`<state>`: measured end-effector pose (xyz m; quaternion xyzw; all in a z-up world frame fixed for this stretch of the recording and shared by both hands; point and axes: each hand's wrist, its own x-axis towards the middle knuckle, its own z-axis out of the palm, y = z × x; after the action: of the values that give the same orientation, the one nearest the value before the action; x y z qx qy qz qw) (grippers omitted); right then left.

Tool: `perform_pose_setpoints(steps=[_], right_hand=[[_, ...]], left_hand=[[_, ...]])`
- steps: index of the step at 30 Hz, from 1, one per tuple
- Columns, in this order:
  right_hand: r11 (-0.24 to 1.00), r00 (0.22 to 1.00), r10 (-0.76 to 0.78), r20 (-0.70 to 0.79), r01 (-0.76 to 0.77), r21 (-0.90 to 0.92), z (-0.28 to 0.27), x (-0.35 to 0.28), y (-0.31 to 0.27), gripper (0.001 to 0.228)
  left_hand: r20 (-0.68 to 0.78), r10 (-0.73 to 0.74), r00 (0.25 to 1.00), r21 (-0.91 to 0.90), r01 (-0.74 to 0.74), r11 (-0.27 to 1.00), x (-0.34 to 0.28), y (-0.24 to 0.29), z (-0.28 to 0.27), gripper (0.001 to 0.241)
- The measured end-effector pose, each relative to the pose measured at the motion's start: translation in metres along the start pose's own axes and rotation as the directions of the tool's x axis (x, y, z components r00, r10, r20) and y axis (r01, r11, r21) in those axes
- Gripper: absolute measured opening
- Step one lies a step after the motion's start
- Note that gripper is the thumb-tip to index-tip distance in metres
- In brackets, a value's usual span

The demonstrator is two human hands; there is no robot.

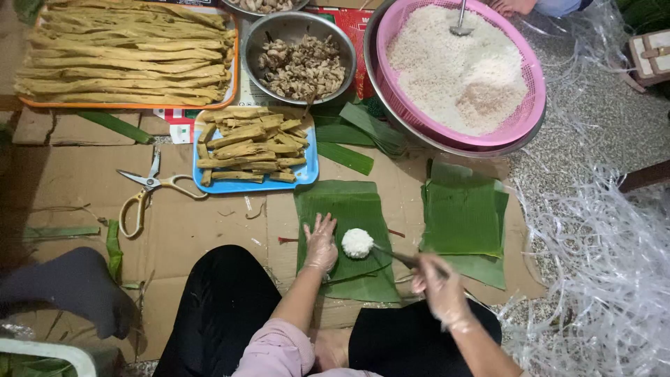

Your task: Preparing and wrapping sticky rice dumplings in leaves

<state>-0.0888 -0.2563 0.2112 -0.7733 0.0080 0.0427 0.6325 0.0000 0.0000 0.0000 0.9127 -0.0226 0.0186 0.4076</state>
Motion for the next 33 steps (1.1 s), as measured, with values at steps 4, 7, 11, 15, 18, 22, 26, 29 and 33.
perform_pose_setpoints(steps=[4, 7, 11, 15, 18, 22, 26, 29, 33], right_hand=[[0.946, 0.971, -0.229, 0.074, 0.240, -0.218, 0.019, -0.019, 0.003, 0.026], [0.748, 0.889, -0.416, 0.194, 0.455, -0.482, 0.028, -0.022, -0.001, 0.024], [0.548, 0.782, -0.535, 0.321, 0.610, -0.573, 0.039, -0.018, 0.014, 0.033], [0.379, 0.673, -0.614, 0.413, 0.710, -0.594, 0.048, -0.007, 0.041, 0.071], [0.333, 0.732, -0.534, 0.424, 0.642, -0.690, 0.058, -0.005, 0.018, 0.044], [0.799, 0.933, 0.345, 0.097, -0.238, -0.552, 0.069, -0.004, -0.022, 0.045], [0.909, 0.976, 0.218, -0.008, -0.206, -0.362, 0.044, -0.015, 0.005, 0.037], [0.986, 0.980, -0.069, -0.184, 0.038, -0.165, 0.028, -0.031, -0.006, 0.023], [0.944, 0.893, 0.290, -0.345, -0.208, 0.257, 0.017, -0.048, 0.002, 0.026]], left_hand=[[-0.049, -0.009, 0.999, -0.031, 0.008, 0.999, 0.002, 0.002, -0.004, 0.066], [0.047, -0.059, 0.997, -0.066, 0.062, 0.996, 0.001, 0.017, -0.030, 0.071], [0.181, -0.174, 0.968, 0.029, 0.171, 0.985, 0.001, 0.046, -0.066, 0.070], [0.305, -0.345, 0.887, 0.029, 0.354, 0.935, -0.016, 0.079, -0.108, 0.071], [0.406, -0.381, 0.831, 0.105, 0.372, 0.922, -0.029, 0.070, -0.101, 0.073], [0.506, -0.403, 0.763, 0.230, 0.331, 0.915, -0.046, 0.078, -0.114, 0.068], [0.458, -0.433, 0.777, 0.169, 0.402, 0.900, -0.039, 0.057, -0.100, 0.064], [0.454, -0.467, 0.759, 0.097, 0.479, 0.872, -0.028, 0.064, -0.104, 0.062], [0.508, -0.453, 0.733, 0.005, 0.523, 0.852, -0.021, 0.059, -0.085, 0.069]])
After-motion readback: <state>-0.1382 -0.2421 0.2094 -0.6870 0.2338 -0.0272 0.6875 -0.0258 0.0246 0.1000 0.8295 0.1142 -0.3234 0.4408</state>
